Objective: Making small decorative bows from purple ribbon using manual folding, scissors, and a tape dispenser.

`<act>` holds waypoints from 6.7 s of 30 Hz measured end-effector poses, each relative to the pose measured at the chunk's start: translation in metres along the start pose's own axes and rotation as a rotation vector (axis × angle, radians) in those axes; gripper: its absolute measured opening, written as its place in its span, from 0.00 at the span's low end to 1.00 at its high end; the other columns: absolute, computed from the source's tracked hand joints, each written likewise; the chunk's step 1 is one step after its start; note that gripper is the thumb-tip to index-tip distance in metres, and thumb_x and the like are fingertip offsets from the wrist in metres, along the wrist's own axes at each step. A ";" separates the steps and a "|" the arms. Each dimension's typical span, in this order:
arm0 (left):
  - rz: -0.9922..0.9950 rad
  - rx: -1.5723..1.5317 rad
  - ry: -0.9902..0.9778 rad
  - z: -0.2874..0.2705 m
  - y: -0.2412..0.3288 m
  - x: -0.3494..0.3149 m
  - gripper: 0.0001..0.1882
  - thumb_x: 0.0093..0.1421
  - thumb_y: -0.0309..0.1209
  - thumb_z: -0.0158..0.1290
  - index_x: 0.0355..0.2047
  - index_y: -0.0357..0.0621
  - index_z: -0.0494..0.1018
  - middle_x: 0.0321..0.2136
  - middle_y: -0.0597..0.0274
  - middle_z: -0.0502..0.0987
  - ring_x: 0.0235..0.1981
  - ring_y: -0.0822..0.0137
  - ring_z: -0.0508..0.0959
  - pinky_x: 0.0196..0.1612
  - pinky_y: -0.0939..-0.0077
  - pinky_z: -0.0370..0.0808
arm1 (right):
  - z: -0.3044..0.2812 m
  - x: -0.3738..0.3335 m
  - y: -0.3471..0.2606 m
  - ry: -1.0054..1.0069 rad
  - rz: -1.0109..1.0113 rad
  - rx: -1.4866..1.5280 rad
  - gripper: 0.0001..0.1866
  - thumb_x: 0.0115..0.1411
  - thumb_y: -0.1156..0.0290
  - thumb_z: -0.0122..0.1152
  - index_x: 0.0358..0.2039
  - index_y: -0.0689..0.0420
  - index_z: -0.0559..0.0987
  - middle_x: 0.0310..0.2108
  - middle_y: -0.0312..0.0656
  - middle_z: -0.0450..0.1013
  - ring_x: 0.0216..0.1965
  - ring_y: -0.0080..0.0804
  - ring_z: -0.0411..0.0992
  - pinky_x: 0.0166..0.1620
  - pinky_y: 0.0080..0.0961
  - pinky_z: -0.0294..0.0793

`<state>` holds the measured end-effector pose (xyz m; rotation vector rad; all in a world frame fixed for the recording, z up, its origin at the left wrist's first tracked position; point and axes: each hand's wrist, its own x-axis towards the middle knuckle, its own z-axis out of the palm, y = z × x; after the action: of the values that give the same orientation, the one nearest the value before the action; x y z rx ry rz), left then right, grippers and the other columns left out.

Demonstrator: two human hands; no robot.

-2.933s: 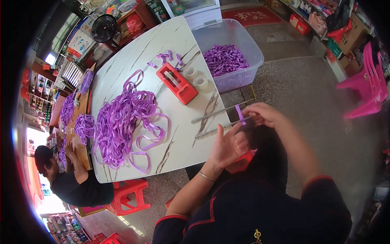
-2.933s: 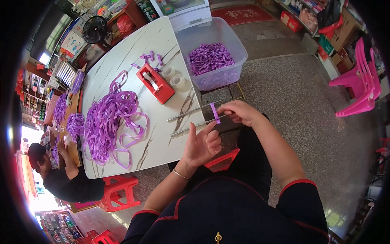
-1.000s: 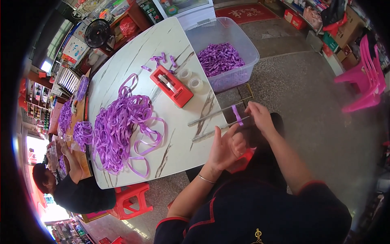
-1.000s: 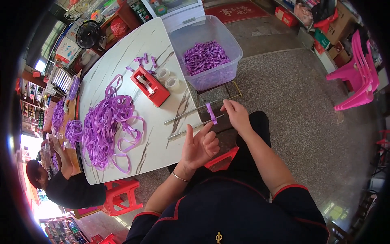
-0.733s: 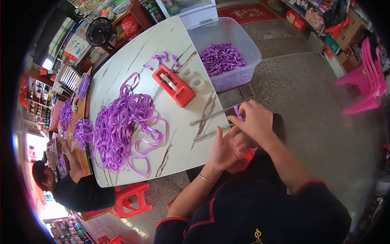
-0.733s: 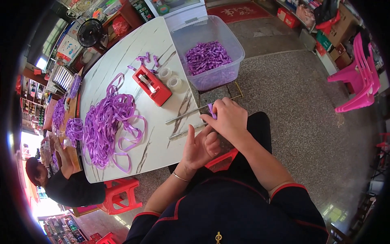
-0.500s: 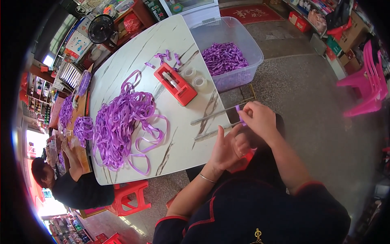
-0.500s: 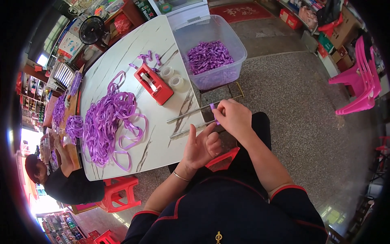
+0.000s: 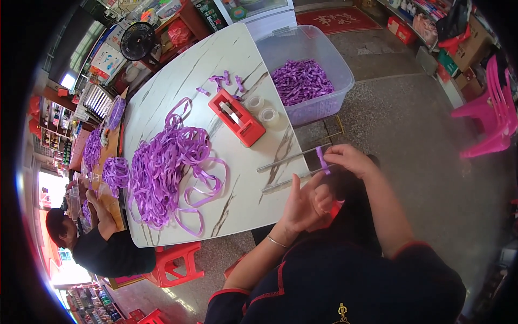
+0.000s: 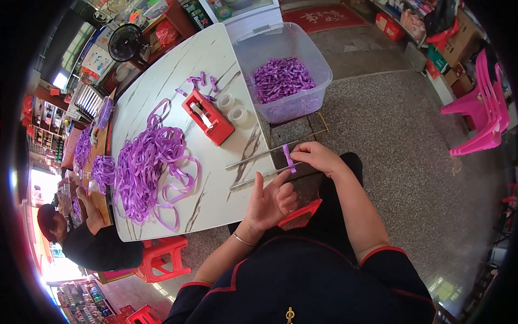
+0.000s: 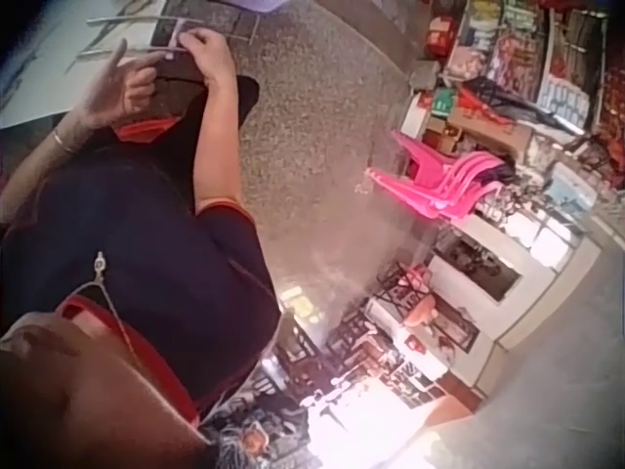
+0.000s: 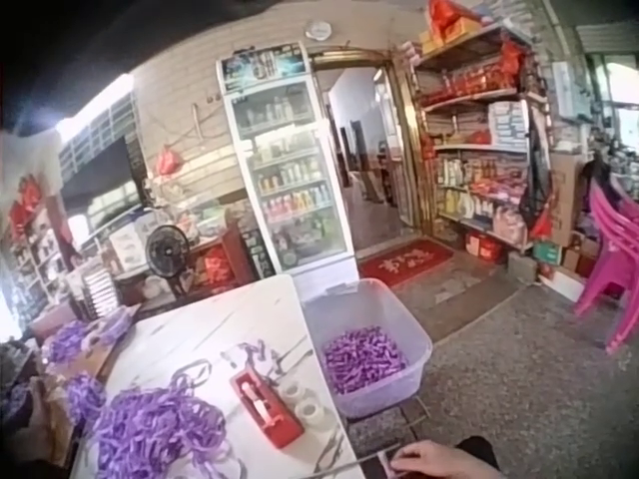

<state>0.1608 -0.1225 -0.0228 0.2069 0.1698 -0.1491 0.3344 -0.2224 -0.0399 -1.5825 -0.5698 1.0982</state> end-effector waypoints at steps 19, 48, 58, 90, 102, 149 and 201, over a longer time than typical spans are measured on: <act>-0.039 0.110 0.072 0.006 -0.001 -0.007 0.39 0.61 0.59 0.30 0.57 0.35 0.54 0.19 0.71 0.54 0.21 0.74 0.57 0.28 0.81 0.57 | 0.016 0.016 0.044 -0.167 0.230 1.007 0.15 0.61 0.64 0.49 0.46 0.57 0.72 0.35 0.39 0.73 0.35 0.25 0.72 0.37 0.24 0.72; 0.400 1.264 -0.056 0.061 0.050 -0.029 0.12 0.55 0.21 0.54 0.40 0.36 0.73 0.32 0.65 0.74 0.33 0.77 0.74 0.38 0.83 0.72 | 0.029 -0.084 -0.078 -0.282 -0.278 0.011 0.22 0.63 0.55 0.46 0.34 0.64 0.76 0.24 0.38 0.73 0.24 0.21 0.70 0.32 0.19 0.68; 0.491 1.096 0.127 0.042 0.066 -0.060 0.08 0.53 0.19 0.55 0.36 0.35 0.73 0.27 0.64 0.76 0.27 0.78 0.74 0.32 0.85 0.72 | 0.074 -0.065 -0.070 0.010 -0.531 -0.221 0.13 0.54 0.73 0.61 0.40 0.62 0.75 0.27 0.37 0.73 0.25 0.17 0.69 0.27 0.15 0.69; 0.399 2.247 0.624 0.003 0.201 -0.170 0.19 0.39 0.35 0.66 0.21 0.41 0.67 0.21 0.64 0.67 0.24 0.69 0.68 0.27 0.76 0.66 | 0.132 -0.031 -0.012 -0.099 -0.650 -0.462 0.07 0.55 0.69 0.53 0.26 0.58 0.77 0.24 0.41 0.74 0.26 0.36 0.73 0.28 0.26 0.70; 0.280 2.063 1.182 -0.053 0.165 -0.231 0.13 0.52 0.36 0.56 0.31 0.39 0.73 0.25 0.61 0.74 0.29 0.67 0.73 0.32 0.74 0.69 | 0.134 -0.034 -0.013 -0.077 -0.663 -0.470 0.06 0.53 0.70 0.55 0.25 0.58 0.77 0.23 0.41 0.73 0.25 0.36 0.73 0.27 0.25 0.69; -0.170 1.348 -0.167 0.069 0.068 -0.078 0.39 0.53 0.47 0.55 0.56 0.33 0.55 0.47 0.49 0.69 0.49 0.64 0.69 0.49 0.71 0.67 | 0.042 -0.099 -0.112 -0.161 -0.534 -0.162 0.08 0.61 0.69 0.48 0.31 0.59 0.72 0.22 0.35 0.69 0.24 0.25 0.69 0.30 0.24 0.70; 0.074 1.108 -0.092 0.090 0.049 -0.010 0.13 0.61 0.32 0.47 0.34 0.34 0.76 0.30 0.62 0.77 0.35 0.74 0.73 0.43 0.77 0.69 | 0.023 -0.086 -0.101 0.284 -1.017 -0.679 0.13 0.40 0.80 0.64 0.29 0.53 0.75 0.32 0.34 0.76 0.26 0.31 0.70 0.29 0.23 0.69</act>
<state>0.1733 -0.0930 0.0756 1.3059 -0.0297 -0.1664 0.2928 -0.2496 0.0854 -1.6039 -1.4318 -0.1133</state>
